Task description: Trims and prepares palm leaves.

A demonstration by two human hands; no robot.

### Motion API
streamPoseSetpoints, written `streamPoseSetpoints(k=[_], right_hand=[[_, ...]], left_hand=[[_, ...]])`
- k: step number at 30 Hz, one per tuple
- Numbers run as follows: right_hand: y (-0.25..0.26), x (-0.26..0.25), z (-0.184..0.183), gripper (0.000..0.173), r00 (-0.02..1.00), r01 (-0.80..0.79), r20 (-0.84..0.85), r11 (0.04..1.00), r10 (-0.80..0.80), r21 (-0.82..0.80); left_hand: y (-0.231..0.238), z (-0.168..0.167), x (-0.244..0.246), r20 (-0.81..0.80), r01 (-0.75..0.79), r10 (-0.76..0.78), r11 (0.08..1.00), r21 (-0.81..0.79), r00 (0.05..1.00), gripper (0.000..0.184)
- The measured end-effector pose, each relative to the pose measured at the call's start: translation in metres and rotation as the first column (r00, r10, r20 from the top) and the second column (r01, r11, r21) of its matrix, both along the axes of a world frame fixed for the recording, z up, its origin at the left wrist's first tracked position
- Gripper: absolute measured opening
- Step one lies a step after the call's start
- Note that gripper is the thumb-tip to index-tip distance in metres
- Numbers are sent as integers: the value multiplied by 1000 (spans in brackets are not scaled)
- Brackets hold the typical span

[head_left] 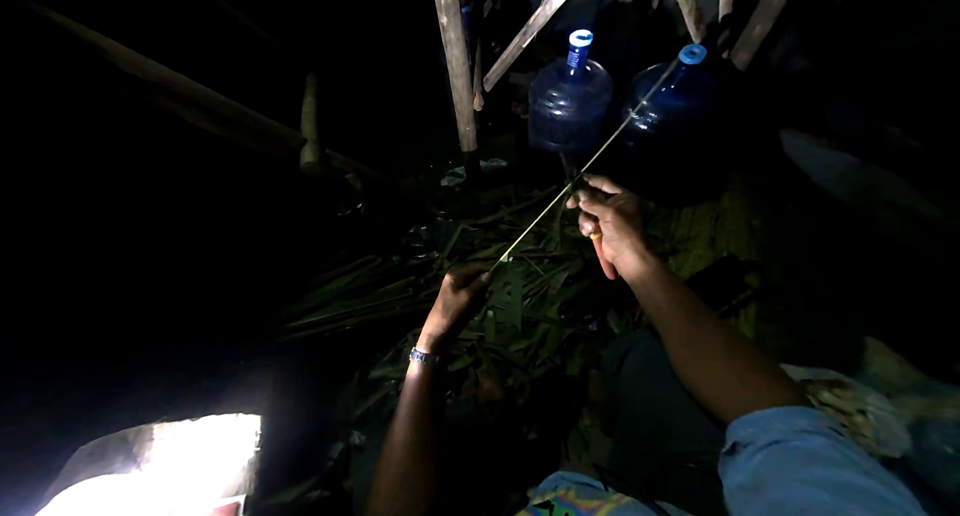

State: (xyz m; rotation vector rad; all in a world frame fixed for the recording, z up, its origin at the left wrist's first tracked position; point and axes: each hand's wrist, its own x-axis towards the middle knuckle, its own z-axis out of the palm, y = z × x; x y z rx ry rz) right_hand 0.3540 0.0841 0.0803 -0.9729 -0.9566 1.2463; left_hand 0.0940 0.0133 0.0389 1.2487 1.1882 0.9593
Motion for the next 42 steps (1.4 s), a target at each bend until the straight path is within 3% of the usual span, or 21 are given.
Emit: streamPoseSetpoints(k=[2,3,6,9,12,16,21,26,31,35,38,40,42], right_hand=[[4,4,-1,34,999,23,-25,1000,-23,-12],[0,4,-1,38,999,-37,33,999,37,-19],[-13,-4,-8,42,870,-405,294,914,395,-29],[-18,-28,-16,46,663,-670,386,739,641,-76],[-23,-46,-22,38,617,-731,347,678,706,-80],[-24,-53,-25,13,701,-666,359,745,616,21],[-22,-44,-16,9,864,-461,310,870,396,175],[-14,-11,2,16,958,-269,175,926,228,266],[0,31,16,15,998,-27,-48,956,42,292],[12,62,14,20,980,151,-171,931,-98,331],[11,61,12,33,984,132,-150,960,-97,249],[2,48,12,42,1000,-13,10,977,11,212],[-11,27,9,43,954,-212,250,963,168,164]], left_hand=[[0,2,0,30,-45,47,996,-73,998,20],[0,3,2,64,-72,79,991,-112,995,22],[2,2,6,233,-79,128,975,-209,964,26],[4,-8,7,418,-5,113,968,-251,901,29],[5,-14,5,604,181,26,943,-279,797,33],[8,-24,5,803,481,-133,852,-206,580,14],[9,-25,6,831,571,-166,795,-206,531,16],[7,-20,4,778,565,-171,781,-268,605,17],[3,-4,-9,596,340,-110,895,-289,795,29],[5,-7,-25,590,180,12,947,-266,808,27],[6,-6,-29,634,133,86,948,-289,768,28],[8,-7,-27,661,140,92,947,-290,744,28],[10,-9,-23,676,147,89,948,-283,732,28]])
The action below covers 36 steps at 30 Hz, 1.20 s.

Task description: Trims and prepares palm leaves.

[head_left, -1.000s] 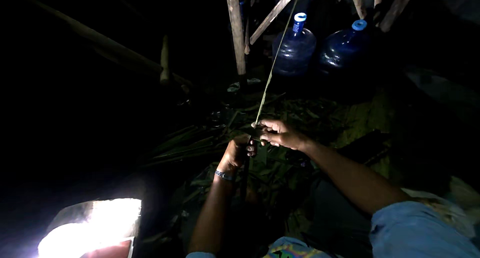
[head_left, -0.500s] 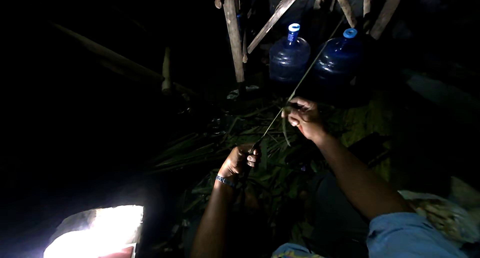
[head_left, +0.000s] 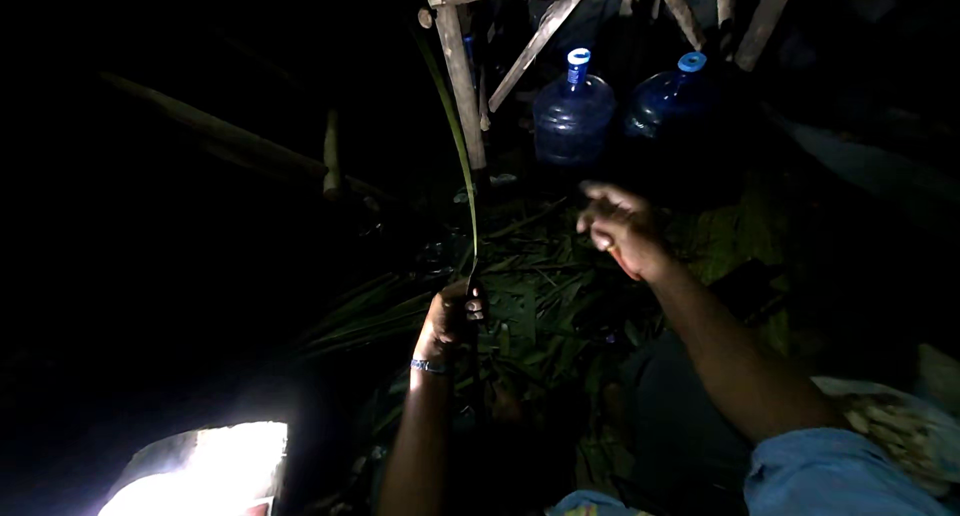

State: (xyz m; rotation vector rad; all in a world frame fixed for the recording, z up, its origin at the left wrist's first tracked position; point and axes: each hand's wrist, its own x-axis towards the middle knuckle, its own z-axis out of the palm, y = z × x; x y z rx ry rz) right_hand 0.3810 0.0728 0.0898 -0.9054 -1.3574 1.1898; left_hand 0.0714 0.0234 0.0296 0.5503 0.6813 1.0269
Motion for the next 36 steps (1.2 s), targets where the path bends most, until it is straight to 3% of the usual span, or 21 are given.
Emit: streamPoseSetpoints(k=[3,7,12,18,22,25,28,30,32,34,36], right_hand=[[-12,-40,-7,40,925,-260,282,965,255,-22],[-22,-75,-18,38,869,-365,323,926,375,-93],[-23,-76,-15,15,958,-234,162,971,237,-39],[-9,-33,-1,14,988,-16,-150,1000,19,18],[4,-10,0,16,955,93,-281,996,-94,-17],[3,-7,-7,29,980,-106,-174,992,91,-75],[-3,-23,-15,47,930,-366,-55,902,363,-230],[-9,-41,-16,37,847,-497,15,801,532,-333],[-13,-57,-21,25,782,-558,55,736,621,-383],[-14,-66,-25,43,757,-587,33,701,653,-404],[-13,-69,-26,48,732,-612,39,681,680,-401]], left_hand=[[-3,2,12,-167,-29,40,997,71,985,29],[-11,10,30,-501,39,121,954,298,857,25],[-15,16,34,-512,74,163,908,412,843,20],[-12,13,17,-675,331,16,863,382,737,24],[-13,16,16,-685,296,22,892,342,728,20],[-11,12,22,-684,159,160,911,380,712,21],[-11,9,29,-658,32,260,918,396,707,22],[-13,10,34,-614,-20,273,922,386,741,20],[-16,11,38,-549,-44,252,931,363,797,19],[-18,12,42,-484,-50,222,938,343,846,17],[-19,11,43,-425,-59,189,952,301,885,16]])
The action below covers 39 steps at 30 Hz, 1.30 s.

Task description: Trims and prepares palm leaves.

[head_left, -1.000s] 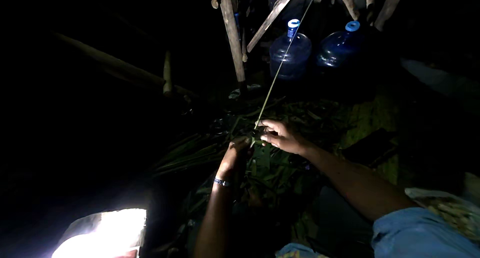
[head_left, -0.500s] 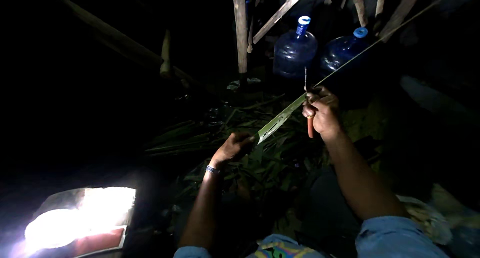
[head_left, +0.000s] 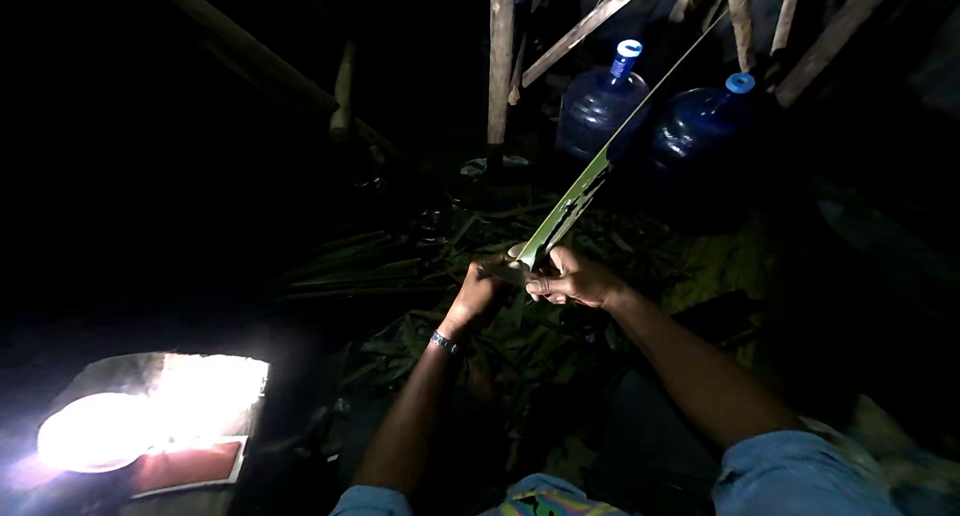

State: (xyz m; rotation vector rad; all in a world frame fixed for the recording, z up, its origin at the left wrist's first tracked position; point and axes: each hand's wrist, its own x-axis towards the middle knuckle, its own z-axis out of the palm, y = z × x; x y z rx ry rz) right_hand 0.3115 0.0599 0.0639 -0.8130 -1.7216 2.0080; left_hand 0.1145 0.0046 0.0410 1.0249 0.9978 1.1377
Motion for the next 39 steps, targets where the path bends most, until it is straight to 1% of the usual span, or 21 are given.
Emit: streamPoseSetpoints(k=[3,7,9,11,15,18,19,21,25,27,30,33,35,36,37,38,39], right_hand=[[0,2,2,44,1000,12,21,998,-13,59],[-3,5,9,40,995,92,28,985,-97,146],[-3,9,10,39,988,151,-7,969,-153,193],[-1,13,12,35,979,206,-31,957,-204,204],[-2,16,13,33,965,263,-57,941,-257,214],[-2,14,9,30,940,340,-119,903,-319,263],[-3,14,9,27,932,363,-127,890,-340,277],[-1,12,6,16,902,432,-129,848,-412,308],[2,9,1,17,861,507,-132,807,-491,302],[3,7,1,16,833,549,-133,770,-537,326],[9,12,9,18,747,653,-123,689,-653,314],[20,32,15,28,615,775,-101,577,-782,256],[26,45,19,34,522,844,-110,493,-846,210],[26,50,21,39,493,863,-120,467,-862,190],[28,53,21,39,482,872,-136,460,-865,167],[29,55,20,41,499,865,-157,479,-852,149],[27,54,18,43,540,841,-177,521,-822,145]], left_hand=[[2,-4,-2,123,76,-71,997,-33,990,19],[6,-8,-2,239,167,-148,984,-62,960,20],[6,-8,-4,266,191,-165,978,-78,950,22],[4,-4,-5,242,196,-170,976,-91,955,24],[2,3,-4,148,167,-159,985,-43,976,22],[3,0,-2,136,171,-167,985,-17,977,22],[3,0,-1,139,167,-162,986,-19,977,22],[2,3,1,124,154,-148,987,-39,981,22],[0,7,7,95,94,-87,993,-70,992,20],[-1,9,8,63,78,-74,995,-66,995,20],[-1,7,6,20,83,-82,994,-64,996,20],[-1,7,-2,-24,103,-105,991,-83,994,20],[-2,12,-8,-43,75,-80,993,-91,996,19],[-3,15,-11,-51,46,-51,995,-93,997,19],[-3,16,-14,-62,10,-15,996,-87,998,19],[-3,17,-16,-76,-25,19,997,-75,997,18],[-2,16,-17,-91,-55,49,997,-57,995,18]])
